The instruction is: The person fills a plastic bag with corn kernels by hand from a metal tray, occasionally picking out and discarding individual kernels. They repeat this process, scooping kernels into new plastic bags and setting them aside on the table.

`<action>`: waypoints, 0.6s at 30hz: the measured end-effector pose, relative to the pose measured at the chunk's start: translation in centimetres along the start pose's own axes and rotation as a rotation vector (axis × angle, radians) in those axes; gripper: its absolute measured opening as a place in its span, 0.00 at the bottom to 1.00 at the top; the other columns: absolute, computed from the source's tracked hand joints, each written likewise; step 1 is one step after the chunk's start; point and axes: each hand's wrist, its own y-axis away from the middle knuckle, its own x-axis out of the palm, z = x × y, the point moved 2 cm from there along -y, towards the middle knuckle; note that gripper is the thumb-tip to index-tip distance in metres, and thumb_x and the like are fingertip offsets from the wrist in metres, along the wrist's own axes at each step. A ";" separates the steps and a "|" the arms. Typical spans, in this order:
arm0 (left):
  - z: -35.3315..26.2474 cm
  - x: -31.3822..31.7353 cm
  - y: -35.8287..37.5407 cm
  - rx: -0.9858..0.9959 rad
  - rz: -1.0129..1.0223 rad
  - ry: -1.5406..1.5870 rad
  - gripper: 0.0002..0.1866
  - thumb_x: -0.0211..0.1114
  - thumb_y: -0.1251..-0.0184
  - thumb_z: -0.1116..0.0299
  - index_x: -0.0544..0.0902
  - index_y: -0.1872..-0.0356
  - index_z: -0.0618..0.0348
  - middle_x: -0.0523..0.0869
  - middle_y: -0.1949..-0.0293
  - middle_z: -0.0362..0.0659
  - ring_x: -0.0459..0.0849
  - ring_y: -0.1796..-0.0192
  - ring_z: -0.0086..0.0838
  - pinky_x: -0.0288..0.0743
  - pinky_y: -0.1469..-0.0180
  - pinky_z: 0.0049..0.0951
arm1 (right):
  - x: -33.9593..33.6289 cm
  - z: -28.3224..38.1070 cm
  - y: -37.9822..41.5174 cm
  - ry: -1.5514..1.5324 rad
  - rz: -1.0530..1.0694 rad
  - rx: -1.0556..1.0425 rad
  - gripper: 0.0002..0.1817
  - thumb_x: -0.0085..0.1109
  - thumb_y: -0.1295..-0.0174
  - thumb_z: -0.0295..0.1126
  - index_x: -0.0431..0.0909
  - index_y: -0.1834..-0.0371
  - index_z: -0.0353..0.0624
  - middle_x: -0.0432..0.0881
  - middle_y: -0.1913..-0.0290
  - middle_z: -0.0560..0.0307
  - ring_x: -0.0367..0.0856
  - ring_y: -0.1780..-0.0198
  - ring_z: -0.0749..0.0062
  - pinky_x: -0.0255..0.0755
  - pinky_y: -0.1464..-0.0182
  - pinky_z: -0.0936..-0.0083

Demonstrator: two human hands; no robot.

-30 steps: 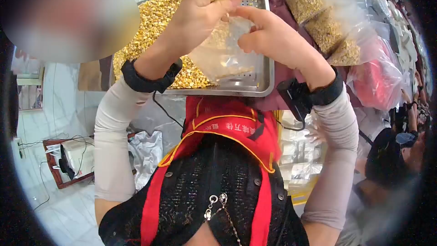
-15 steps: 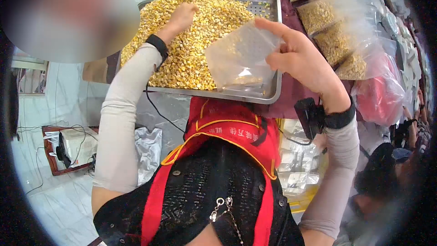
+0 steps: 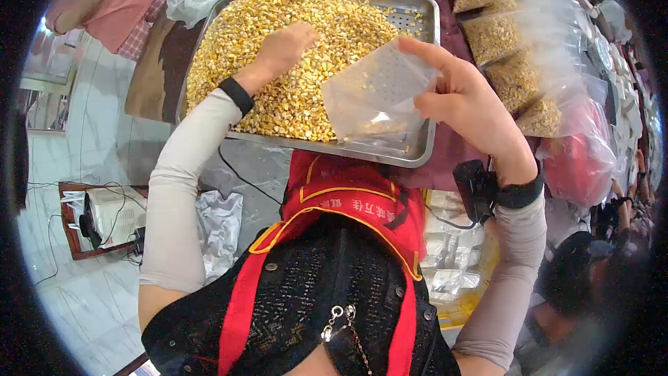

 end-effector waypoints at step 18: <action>-1.3 -4.9 -2.8 -0.630 -0.183 2.193 0.14 0.57 0.32 0.57 0.71 0.61 0.58 0.70 0.73 0.36 0.65 0.74 0.17 0.55 0.79 0.15 | 0.5 0.6 -1.1 0.086 0.004 -0.028 0.34 0.51 0.51 0.22 0.64 0.34 0.42 0.71 0.74 0.68 0.66 0.73 0.86 0.63 0.69 0.86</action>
